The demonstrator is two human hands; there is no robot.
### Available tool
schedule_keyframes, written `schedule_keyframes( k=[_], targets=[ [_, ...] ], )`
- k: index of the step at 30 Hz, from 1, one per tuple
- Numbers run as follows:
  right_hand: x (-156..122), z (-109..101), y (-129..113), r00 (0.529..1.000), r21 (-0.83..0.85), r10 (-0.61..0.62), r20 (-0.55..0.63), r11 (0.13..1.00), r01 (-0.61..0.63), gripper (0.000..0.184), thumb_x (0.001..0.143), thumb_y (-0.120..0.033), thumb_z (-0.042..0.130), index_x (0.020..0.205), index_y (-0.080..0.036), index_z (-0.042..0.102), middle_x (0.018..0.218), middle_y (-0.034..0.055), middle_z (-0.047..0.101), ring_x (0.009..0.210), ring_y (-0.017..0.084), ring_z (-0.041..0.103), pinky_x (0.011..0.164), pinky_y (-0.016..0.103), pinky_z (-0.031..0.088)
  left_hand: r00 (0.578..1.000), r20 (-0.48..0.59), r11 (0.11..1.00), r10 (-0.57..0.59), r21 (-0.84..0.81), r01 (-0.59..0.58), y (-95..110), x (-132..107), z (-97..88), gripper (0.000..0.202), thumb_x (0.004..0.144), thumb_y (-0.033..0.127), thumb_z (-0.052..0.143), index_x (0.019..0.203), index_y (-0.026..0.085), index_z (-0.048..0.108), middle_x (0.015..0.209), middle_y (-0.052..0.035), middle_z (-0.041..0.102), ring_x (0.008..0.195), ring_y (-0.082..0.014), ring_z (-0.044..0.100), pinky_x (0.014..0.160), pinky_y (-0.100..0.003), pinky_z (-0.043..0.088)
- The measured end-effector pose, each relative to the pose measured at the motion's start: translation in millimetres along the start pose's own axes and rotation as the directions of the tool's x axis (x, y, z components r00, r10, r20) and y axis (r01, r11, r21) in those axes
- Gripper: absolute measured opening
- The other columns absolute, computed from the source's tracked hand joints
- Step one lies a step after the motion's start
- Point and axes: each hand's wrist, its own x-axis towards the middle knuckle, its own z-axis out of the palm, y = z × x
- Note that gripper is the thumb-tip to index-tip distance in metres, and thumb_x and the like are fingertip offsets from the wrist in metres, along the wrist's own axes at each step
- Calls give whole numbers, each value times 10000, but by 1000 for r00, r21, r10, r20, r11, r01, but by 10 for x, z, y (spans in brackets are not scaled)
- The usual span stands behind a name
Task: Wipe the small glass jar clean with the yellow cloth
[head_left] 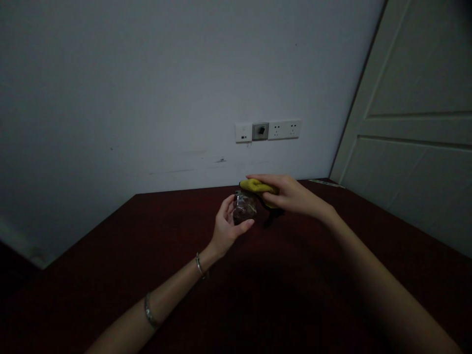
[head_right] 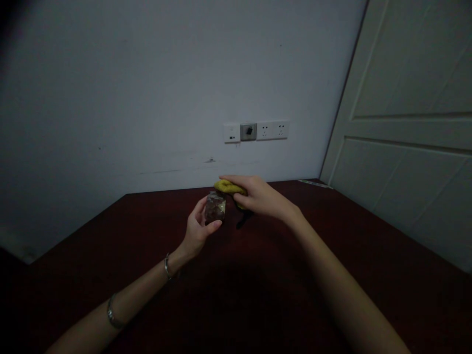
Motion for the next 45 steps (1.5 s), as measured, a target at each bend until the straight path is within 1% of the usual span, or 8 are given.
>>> schedule_keyframes(
  k=[6,14,21,25,30,35,41,45],
  targets=[
    [-15,12,-63,1000,-60,-24,-2,998,24,595,777,-89,506,1344,-265,465,1281,35,599,1128,202,588,982,362,438,1000,-22,1000,-20,-5,20,9,-62,-16,711,602,337,799,1198,181,444,1242,-133,576,1156,-281,551,989,-402,442],
    [16,102,-136,993,-74,-85,87,993,91,639,759,-38,464,1373,-209,417,1345,73,541,1213,190,527,1038,379,401,998,-36,998,-51,-38,50,16,-96,35,689,606,328,794,1193,161,475,1229,-140,589,1139,-281,561,994,-410,442],
    [12,94,-166,985,-53,-118,122,991,125,715,726,9,430,1394,-236,374,1374,66,511,1244,188,502,1046,400,400,998,-48,999,-32,-18,31,0,-110,40,750,634,367,776,1274,170,440,1255,-143,577,1169,-295,544,1003,-427,440],
    [6,79,-202,984,-52,-128,120,989,135,735,722,20,419,1404,-247,352,1386,62,498,1259,188,485,1060,419,386,997,-59,998,-56,-20,55,50,-110,63,725,622,339,784,1250,154,473,1292,-158,549,1205,-309,514,1035,-448,413],
    [-4,65,-258,984,-94,-132,120,985,144,732,718,40,405,1405,-206,353,1389,82,491,1260,172,485,1060,381,396,990,-99,993,-98,-79,91,100,-112,91,730,596,292,794,1235,132,479,1305,-170,531,1210,-319,508,1054,-461,394],
    [-18,77,-309,981,-117,-169,98,977,180,733,742,47,416,1412,-240,342,1404,64,476,1288,175,453,1073,384,389,987,-135,995,-86,-69,77,95,-118,88,690,630,289,779,1236,153,479,1276,-147,557,1190,-292,529,1043,-439,411],
    [-22,23,-362,949,-89,-245,199,960,267,636,797,42,435,1369,-235,425,1437,33,431,1343,147,370,1142,360,293,988,-136,994,-72,-93,60,43,-106,72,705,625,305,791,1238,145,481,1244,-142,584,1159,-284,549,1010,-411,436],
    [-29,-17,-389,939,-50,-256,231,960,274,626,793,49,425,1347,-241,455,1433,27,433,1350,154,358,1143,387,284,988,-130,992,-83,-105,70,52,-103,80,727,603,299,810,1237,149,486,1256,-136,578,1187,-290,526,1033,-419,411]
  ],
)
